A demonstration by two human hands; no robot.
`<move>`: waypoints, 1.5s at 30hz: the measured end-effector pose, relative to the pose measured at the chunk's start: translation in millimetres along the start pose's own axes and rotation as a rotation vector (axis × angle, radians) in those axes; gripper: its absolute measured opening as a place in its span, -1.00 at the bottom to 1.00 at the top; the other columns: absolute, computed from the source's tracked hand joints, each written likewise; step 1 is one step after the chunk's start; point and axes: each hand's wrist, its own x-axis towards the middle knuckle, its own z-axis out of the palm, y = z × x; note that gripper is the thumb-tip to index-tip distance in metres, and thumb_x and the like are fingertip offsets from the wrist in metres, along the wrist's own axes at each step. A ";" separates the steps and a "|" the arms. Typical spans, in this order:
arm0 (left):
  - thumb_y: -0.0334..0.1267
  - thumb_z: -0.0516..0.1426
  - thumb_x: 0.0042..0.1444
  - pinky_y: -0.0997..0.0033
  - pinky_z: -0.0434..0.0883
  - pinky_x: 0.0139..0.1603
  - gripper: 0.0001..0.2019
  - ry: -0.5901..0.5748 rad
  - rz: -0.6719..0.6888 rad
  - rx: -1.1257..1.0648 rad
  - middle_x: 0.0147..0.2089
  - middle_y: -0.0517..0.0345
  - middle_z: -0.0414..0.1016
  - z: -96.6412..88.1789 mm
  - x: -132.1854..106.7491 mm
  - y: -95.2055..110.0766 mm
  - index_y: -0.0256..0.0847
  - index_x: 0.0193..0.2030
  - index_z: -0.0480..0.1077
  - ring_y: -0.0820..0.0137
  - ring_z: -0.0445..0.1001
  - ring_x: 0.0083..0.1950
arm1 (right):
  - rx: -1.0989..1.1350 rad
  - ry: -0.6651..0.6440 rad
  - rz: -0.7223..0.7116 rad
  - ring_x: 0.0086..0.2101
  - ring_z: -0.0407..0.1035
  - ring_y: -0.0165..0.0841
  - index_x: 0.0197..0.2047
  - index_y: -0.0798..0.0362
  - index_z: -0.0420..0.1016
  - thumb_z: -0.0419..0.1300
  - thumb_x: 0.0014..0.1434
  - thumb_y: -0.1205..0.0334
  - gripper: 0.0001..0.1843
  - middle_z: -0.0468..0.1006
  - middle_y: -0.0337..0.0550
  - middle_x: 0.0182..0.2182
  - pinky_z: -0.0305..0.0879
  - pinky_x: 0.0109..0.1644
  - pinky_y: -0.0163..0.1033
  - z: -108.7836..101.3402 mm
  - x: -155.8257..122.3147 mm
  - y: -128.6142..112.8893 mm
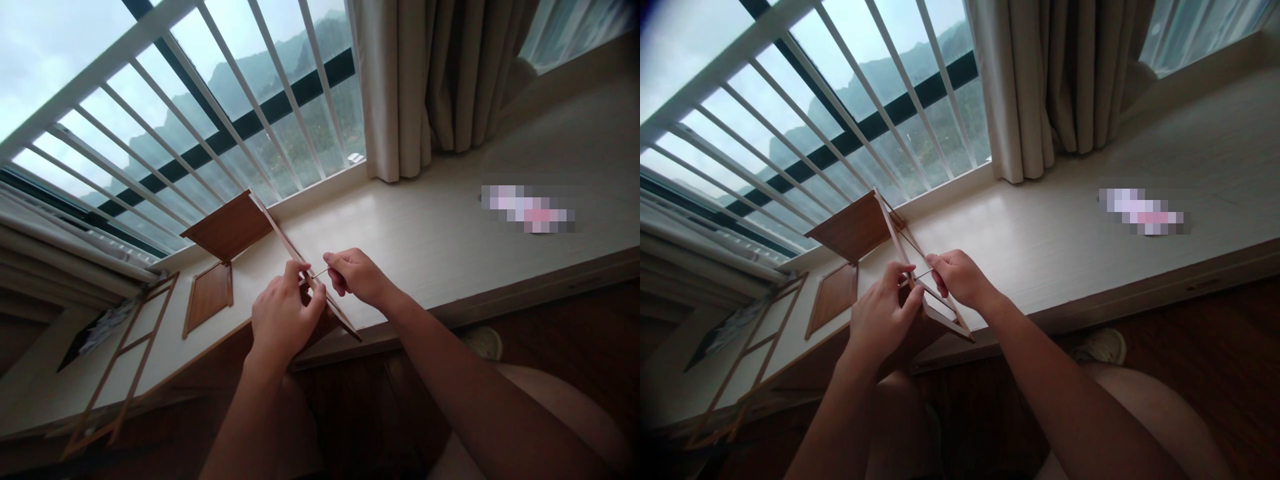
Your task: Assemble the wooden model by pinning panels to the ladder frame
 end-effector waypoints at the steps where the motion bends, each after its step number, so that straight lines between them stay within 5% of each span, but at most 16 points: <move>1: 0.17 -0.19 0.14 0.42 0.27 -0.19 -0.53 0.002 0.002 -0.001 -0.10 0.19 0.52 0.1 0.1 -0.1 0.07 0.09 0.19 0.33 0.47 -0.07 | -0.010 -0.004 -0.020 -0.66 0.11 -0.62 -0.58 0.21 0.26 -0.11 0.26 -0.17 -0.36 0.29 -0.21 -0.72 0.05 -0.48 -0.44 -1.3 0.1 1.1; 6: 0.17 -0.18 0.14 0.43 0.27 -0.17 -0.52 -0.002 0.001 -0.001 -0.11 0.16 0.51 -0.8 0.1 0.2 0.04 0.09 0.20 0.33 0.47 -0.07 | -0.102 -0.029 -0.122 -0.59 0.15 -0.64 -0.52 0.22 0.29 -0.10 0.26 -0.19 -0.37 0.34 -0.23 -0.65 0.08 -0.42 -0.45 -8.5 -0.4 5.1; 27: 0.20 -0.19 0.13 0.45 0.21 -0.21 -0.51 0.010 -0.006 -0.002 -0.11 0.20 0.51 2.5 0.6 -2.9 0.07 0.09 0.19 0.34 0.47 -0.08 | -0.030 -0.103 -0.118 -0.62 0.11 -0.63 -0.46 0.21 0.29 -0.08 0.25 -0.19 -0.41 0.32 -0.25 -0.62 0.04 -0.53 -0.46 -11.3 1.2 7.6; 45: 0.19 -0.18 0.14 0.46 0.16 -0.23 -0.55 0.013 0.001 -0.005 -0.10 0.23 0.51 1.9 0.1 -1.8 0.10 0.07 0.17 0.33 0.47 -0.08 | -0.099 -0.060 -0.305 -0.49 0.12 -0.62 -0.38 0.20 0.32 -0.06 0.30 -0.07 -0.52 0.32 -0.25 -0.53 0.07 -0.33 -0.45 -12.1 2.0 20.9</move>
